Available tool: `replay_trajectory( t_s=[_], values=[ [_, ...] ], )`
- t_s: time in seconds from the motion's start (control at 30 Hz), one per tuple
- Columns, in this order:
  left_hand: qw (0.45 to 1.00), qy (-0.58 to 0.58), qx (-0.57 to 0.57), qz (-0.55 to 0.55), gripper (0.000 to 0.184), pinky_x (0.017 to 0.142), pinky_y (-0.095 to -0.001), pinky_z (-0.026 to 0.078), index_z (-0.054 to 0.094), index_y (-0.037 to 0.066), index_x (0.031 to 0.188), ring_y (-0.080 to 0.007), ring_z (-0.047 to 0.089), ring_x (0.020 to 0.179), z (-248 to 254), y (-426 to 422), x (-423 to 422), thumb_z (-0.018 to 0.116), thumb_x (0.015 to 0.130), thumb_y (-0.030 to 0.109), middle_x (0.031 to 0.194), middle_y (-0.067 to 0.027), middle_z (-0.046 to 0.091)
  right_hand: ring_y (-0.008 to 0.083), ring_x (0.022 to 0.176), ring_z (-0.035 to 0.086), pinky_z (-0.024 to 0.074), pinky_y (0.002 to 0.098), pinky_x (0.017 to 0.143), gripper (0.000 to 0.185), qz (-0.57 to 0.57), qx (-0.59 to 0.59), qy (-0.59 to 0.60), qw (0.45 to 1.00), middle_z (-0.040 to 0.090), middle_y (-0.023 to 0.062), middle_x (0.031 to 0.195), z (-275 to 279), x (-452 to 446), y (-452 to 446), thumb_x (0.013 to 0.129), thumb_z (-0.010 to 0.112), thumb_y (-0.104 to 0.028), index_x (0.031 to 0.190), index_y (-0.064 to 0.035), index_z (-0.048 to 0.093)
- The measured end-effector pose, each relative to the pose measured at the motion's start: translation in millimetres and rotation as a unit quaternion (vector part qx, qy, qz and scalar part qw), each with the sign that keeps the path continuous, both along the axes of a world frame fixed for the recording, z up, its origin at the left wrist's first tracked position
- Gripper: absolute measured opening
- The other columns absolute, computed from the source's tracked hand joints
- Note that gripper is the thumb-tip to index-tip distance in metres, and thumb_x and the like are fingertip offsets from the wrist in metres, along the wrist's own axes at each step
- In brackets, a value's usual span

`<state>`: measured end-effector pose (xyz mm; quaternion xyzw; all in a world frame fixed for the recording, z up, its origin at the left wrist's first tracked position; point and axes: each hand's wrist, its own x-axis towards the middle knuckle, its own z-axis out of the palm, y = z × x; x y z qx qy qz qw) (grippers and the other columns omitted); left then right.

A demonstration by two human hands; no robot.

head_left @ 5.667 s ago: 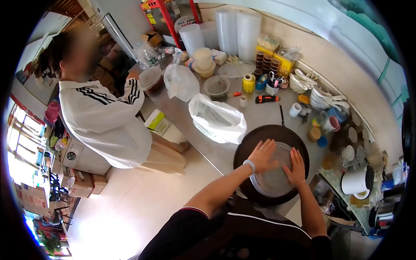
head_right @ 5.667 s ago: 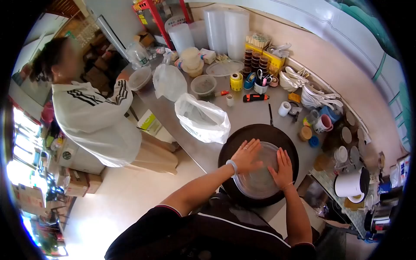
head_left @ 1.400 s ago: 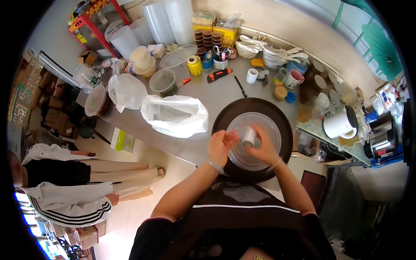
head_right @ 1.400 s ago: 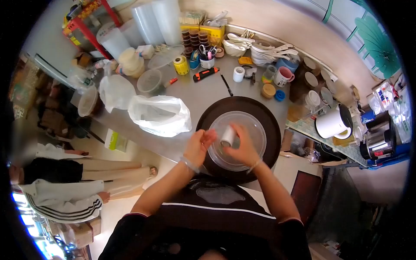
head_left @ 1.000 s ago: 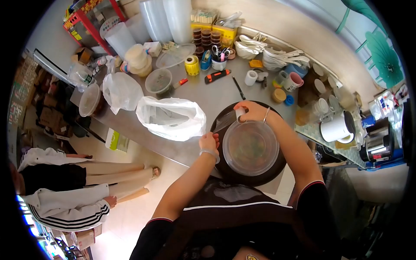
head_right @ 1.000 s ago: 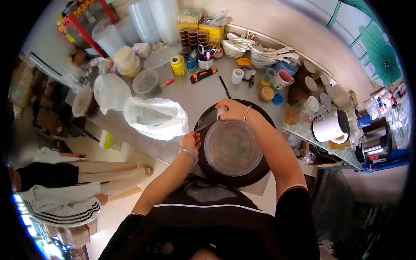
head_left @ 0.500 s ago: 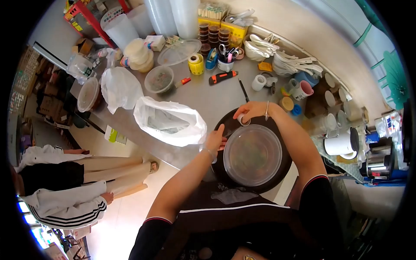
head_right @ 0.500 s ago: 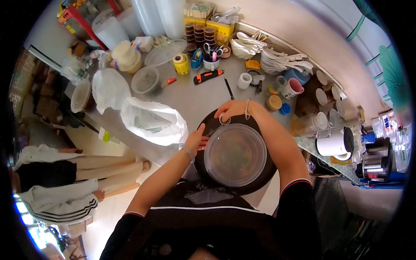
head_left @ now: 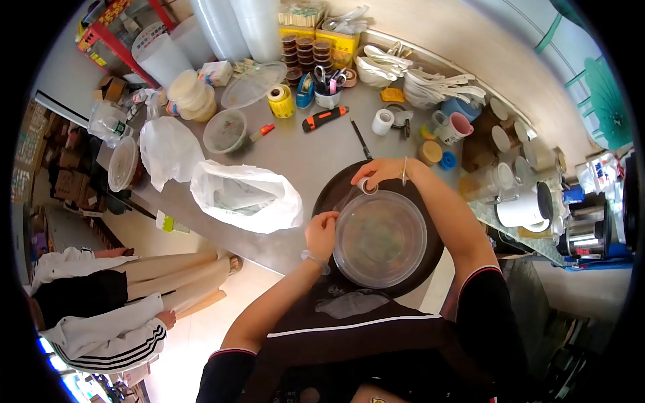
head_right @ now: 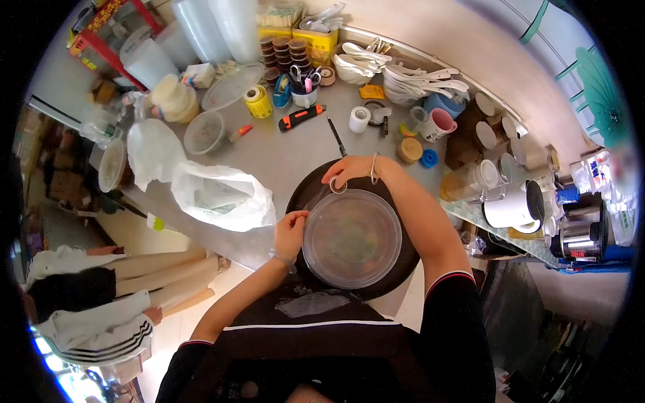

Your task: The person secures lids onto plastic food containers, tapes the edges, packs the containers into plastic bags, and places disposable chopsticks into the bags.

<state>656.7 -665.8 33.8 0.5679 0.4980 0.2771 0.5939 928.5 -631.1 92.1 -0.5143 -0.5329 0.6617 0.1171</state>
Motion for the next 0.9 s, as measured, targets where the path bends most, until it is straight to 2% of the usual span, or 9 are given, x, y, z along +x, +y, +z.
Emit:
replay_trajectory(
  t_s=[0.3,0.4,0.5,0.53,0.63,0.73,0.77,0.87,0.9],
  values=[
    [0.981,0.113,0.073,-0.139,0.023,0.064,-0.0292,0.048,0.065,0.001,0.091,-0.0145,0.061,0.071,8,11,-4,0.058,0.088,0.023,0.078,-0.0088,0.065,0.0143,0.101,0.054,0.0408,0.026,0.092,0.047,-0.002,-0.052,-0.007,0.999,0.06,0.0054,0.111,-18,12,2,0.073,0.058,-0.019,0.117,-0.0045,0.059],
    [0.975,0.118,0.102,-0.156,0.022,0.067,-0.0367,0.048,0.064,0.003,0.087,-0.0276,0.062,0.072,6,13,-4,0.059,0.086,0.024,0.078,-0.0145,0.063,0.018,0.104,0.054,0.0408,0.0281,0.093,0.05,0.05,0.037,-0.028,0.998,0.06,0.0074,0.113,-22,40,-15,0.072,0.056,-0.023,0.119,-0.0032,0.058],
    [0.978,0.114,0.079,-0.154,0.023,0.066,-0.0397,0.048,0.059,0.003,0.088,-0.0315,0.061,0.072,10,12,-5,0.057,0.087,0.026,0.076,-0.0156,0.063,0.0196,0.114,0.048,0.0366,0.0313,0.099,0.056,0.021,0.055,-0.035,0.998,0.053,0.0102,0.125,-9,63,-59,0.073,0.054,-0.027,0.123,-0.0037,0.055],
    [0.977,0.121,0.081,-0.158,0.023,0.066,-0.0403,0.047,0.057,0.003,0.088,-0.0324,0.061,0.072,11,12,-6,0.057,0.088,0.026,0.076,-0.0161,0.063,0.0167,0.108,0.049,0.0385,0.0286,0.095,0.056,-0.08,0.007,-0.026,0.996,0.056,0.0065,0.118,-3,62,-81,0.064,0.057,-0.013,0.119,-0.0037,0.058],
    [0.979,0.109,0.076,-0.156,0.024,0.063,-0.0401,0.046,0.055,0.003,0.09,-0.0332,0.06,0.069,11,8,-5,0.056,0.089,0.027,0.074,-0.017,0.062,0.0207,0.121,0.042,0.0299,0.0301,0.103,0.057,-0.172,-0.058,0.048,0.982,0.05,0.0064,0.128,-12,79,-150,0.069,0.064,-0.022,0.123,-0.004,0.055],
    [0.981,0.098,0.096,-0.139,0.024,0.062,-0.0397,0.046,0.055,0.003,0.089,-0.0326,0.06,0.068,4,5,-6,0.056,0.089,0.028,0.073,-0.0172,0.061,0.0106,0.071,0.052,0.044,0.024,0.066,0.056,-0.167,0.083,-0.153,0.97,0.061,0.0022,0.106,-35,68,-228,0.071,0.048,-0.009,0.127,-0.0063,0.051],
    [0.98,0.095,0.108,-0.134,0.024,0.062,-0.0398,0.046,0.055,0.003,0.089,-0.0323,0.06,0.068,0,4,-5,0.056,0.089,0.028,0.073,-0.0171,0.061,0.0095,0.068,0.051,0.043,0.0217,0.063,0.057,-0.159,0.084,-0.187,0.966,0.061,0.0053,0.105,-10,44,-245,0.072,0.042,-0.005,0.129,-0.0076,0.05],
    [0.986,0.081,0.097,-0.114,0.026,0.063,-0.0397,0.047,0.055,0.002,0.089,-0.0327,0.06,0.068,-1,2,-4,0.056,0.089,0.028,0.074,-0.0177,0.061,0.0198,0.104,0.057,0.0513,0.0344,0.083,0.083,-0.36,0.031,0.19,0.913,0.049,0.012,0.127,-49,-6,-292,0.077,0.067,-0.04,0.137,0.0031,0.029],
    [0.986,0.081,0.091,-0.111,0.026,0.063,-0.0397,0.047,0.055,0.002,0.088,-0.033,0.06,0.069,-1,0,-5,0.056,0.09,0.028,0.074,-0.018,0.062,0.0205,0.109,0.055,0.0508,0.0349,0.085,0.09,-0.437,0.016,0.192,0.879,0.048,0.0115,0.128,-49,-26,-306,0.071,0.072,-0.044,0.137,0.0013,0.03]
  ],
)
